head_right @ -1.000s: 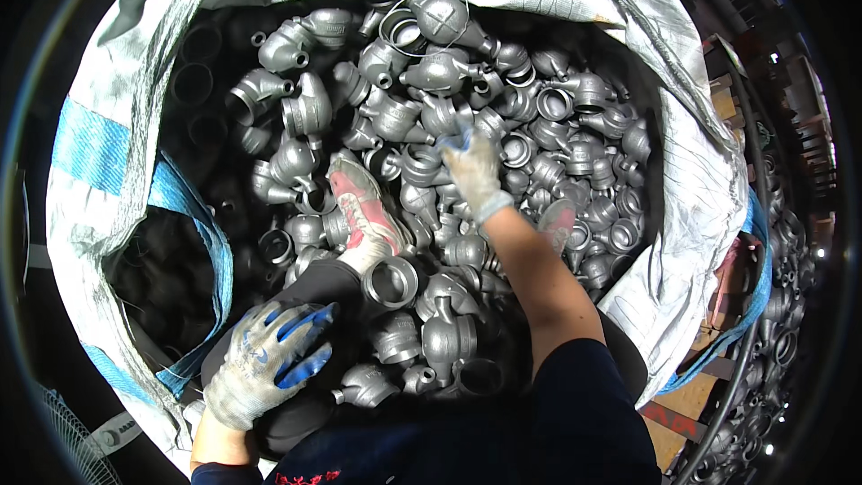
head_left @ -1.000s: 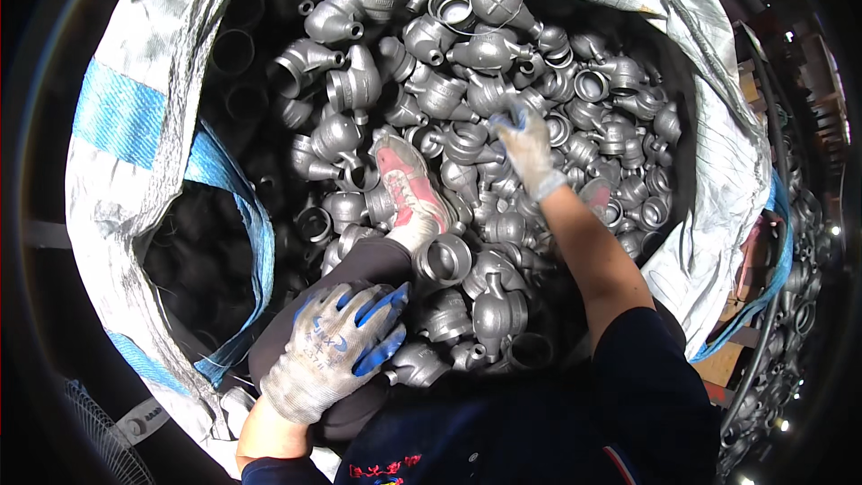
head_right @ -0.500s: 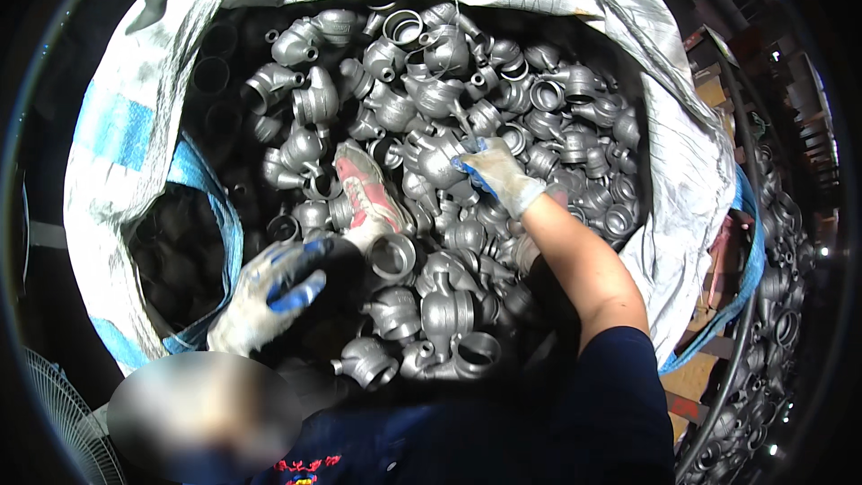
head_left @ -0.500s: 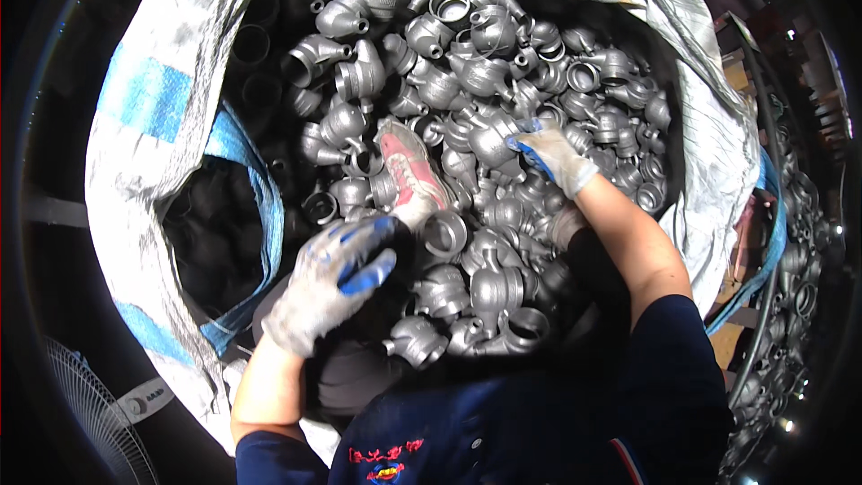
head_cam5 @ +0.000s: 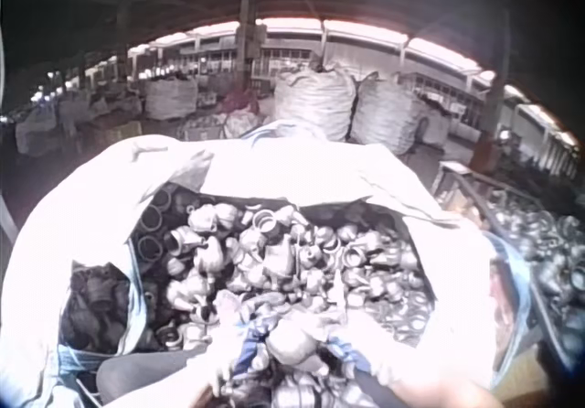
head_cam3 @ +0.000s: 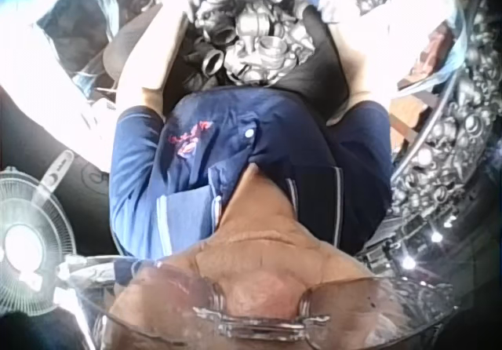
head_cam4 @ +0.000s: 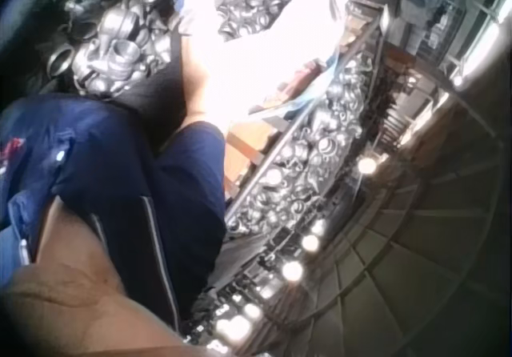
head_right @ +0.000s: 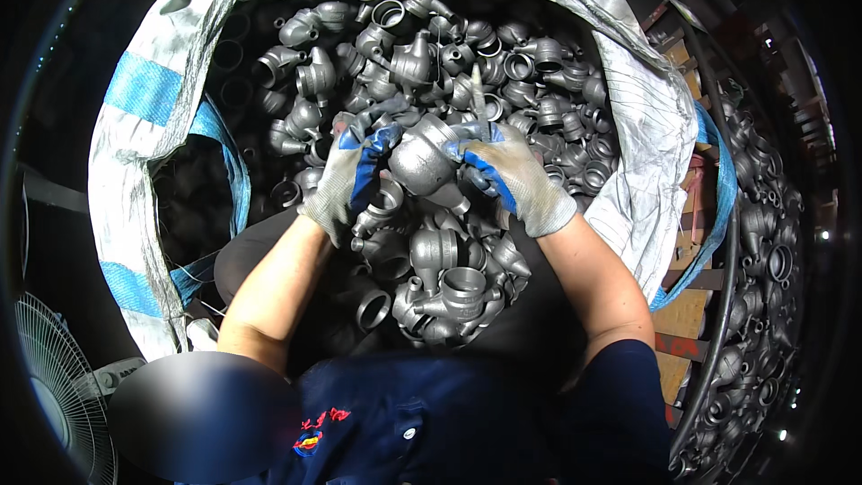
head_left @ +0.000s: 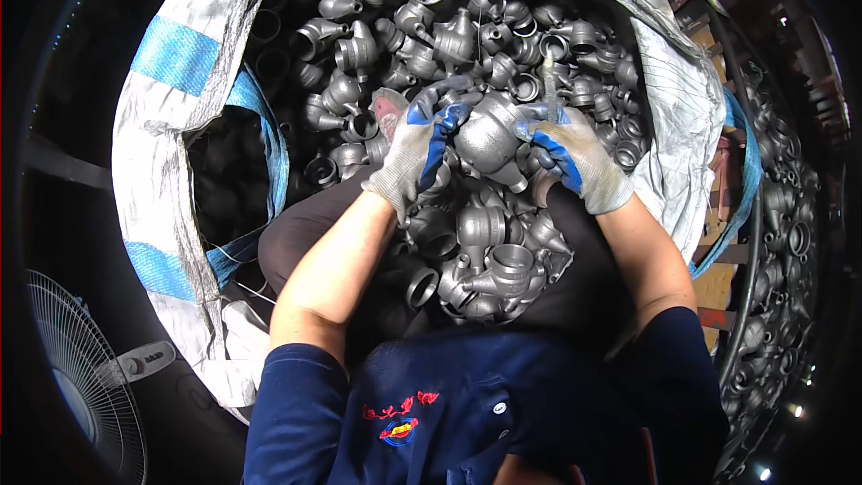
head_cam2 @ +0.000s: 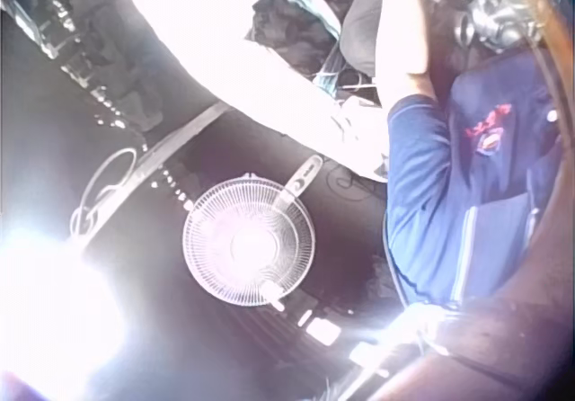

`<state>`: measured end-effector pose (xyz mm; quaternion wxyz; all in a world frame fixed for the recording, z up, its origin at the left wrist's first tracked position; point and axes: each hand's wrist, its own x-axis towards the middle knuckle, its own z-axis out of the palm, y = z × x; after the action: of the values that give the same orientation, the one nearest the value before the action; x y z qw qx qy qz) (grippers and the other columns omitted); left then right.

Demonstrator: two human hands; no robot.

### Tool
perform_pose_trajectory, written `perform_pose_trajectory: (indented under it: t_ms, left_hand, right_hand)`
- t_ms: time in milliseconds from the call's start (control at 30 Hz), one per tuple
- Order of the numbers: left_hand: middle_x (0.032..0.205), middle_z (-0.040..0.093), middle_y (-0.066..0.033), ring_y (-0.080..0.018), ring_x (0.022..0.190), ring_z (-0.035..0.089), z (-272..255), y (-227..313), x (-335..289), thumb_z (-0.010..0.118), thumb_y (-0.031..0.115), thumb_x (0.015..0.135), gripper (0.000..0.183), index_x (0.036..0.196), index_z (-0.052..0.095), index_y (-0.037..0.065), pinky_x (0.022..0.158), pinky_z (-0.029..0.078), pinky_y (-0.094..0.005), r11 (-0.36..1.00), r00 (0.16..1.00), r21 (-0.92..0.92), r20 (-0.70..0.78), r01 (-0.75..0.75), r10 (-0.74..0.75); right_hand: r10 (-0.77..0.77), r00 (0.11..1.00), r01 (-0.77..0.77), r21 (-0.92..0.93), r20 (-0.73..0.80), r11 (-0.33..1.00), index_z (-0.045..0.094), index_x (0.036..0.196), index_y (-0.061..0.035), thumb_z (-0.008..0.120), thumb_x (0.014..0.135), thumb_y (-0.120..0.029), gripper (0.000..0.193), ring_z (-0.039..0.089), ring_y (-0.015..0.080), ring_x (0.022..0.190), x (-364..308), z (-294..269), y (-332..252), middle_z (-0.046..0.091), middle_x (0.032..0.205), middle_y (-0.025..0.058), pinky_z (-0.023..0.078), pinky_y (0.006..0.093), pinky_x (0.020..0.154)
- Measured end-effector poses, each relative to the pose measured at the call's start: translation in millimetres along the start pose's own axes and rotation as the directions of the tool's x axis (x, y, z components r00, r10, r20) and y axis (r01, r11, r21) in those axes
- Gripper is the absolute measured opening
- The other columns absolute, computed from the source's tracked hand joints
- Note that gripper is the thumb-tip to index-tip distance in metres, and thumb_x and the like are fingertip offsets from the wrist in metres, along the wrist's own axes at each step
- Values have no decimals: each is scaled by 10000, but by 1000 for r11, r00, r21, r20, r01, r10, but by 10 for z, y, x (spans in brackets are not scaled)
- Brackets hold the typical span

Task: The person inspects metal pipe fittings from a bulk bag, then scrapes excess casting material from each piece with a hand scraper.

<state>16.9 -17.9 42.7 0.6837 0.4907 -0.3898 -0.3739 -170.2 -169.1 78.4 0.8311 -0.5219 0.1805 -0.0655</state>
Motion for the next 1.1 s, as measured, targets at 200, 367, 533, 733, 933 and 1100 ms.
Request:
perform_pose_trajectory:
  t_ms: [200, 367, 533, 733, 933, 1100]
  left_hand:
    - [1048, 610, -29, -105, 918, 588, 19, -238, -101, 611, 182, 952, 245, 1154, 557, 56, 790, 508, -263, 905, 943, -388, -202, 172, -266]
    - [962, 641, -14, -75, 795, 597, -43, -216, 13, 678, 74, 883, 262, 1134, 620, 31, 723, 493, -224, 876, 929, -483, -325, -2, -177]
    - [950, 655, -15, -60, 800, 580, -58, -173, 10, 725, 56, 829, 279, 1094, 649, 18, 711, 485, -218, 980, 927, -201, -369, -12, -65]
    - [1072, 653, -48, -96, 914, 608, -3, -114, -60, 692, 21, 847, 316, 1158, 633, 8, 827, 515, -242, 998, 938, 54, -342, -39, 55]
    - [1007, 667, -10, -52, 837, 584, 58, -95, -62, 721, 50, 822, 315, 1131, 661, 27, 737, 495, -212, 997, 933, 38, -357, 62, -45]
    - [1074, 649, -61, -130, 962, 586, 36, -122, -70, 760, 114, 800, 360, 1121, 635, 12, 838, 489, -280, 987, 945, 151, -328, 61, -8]
  right_hand:
    - [-132, 913, 32, -255, -387, 966, 643, 1134, -22, 603, 923, -130, 240, 545, 12, 635, 27, -114, 343, 660, 829, 6, 407, 167, 533]
    - [-190, 880, 136, -152, -435, 979, 647, 1104, -25, 601, 943, -203, 244, 518, 32, 598, 75, -20, 309, 638, 789, 10, 403, 176, 523]
    - [-295, 829, 148, -323, -474, 935, 658, 1043, 2, 519, 988, -340, 374, 592, 84, 669, 188, 132, 155, 672, 844, 47, 464, 195, 571]
    - [-307, 849, 113, -419, -431, 901, 666, 1049, 26, 452, 1003, -410, 487, 553, 93, 510, 206, 324, -29, 622, 632, 61, 433, 195, 498]
    - [-289, 859, 185, -270, -422, 945, 622, 1161, 11, 591, 965, -282, 354, 583, 79, 574, 207, 532, -33, 692, 885, 100, 453, 203, 497]
    - [-428, 846, 293, -394, -317, 871, 590, 1206, 33, 677, 883, -44, 343, 623, 122, 953, 298, 609, 87, 667, 1020, 90, 511, 253, 845]
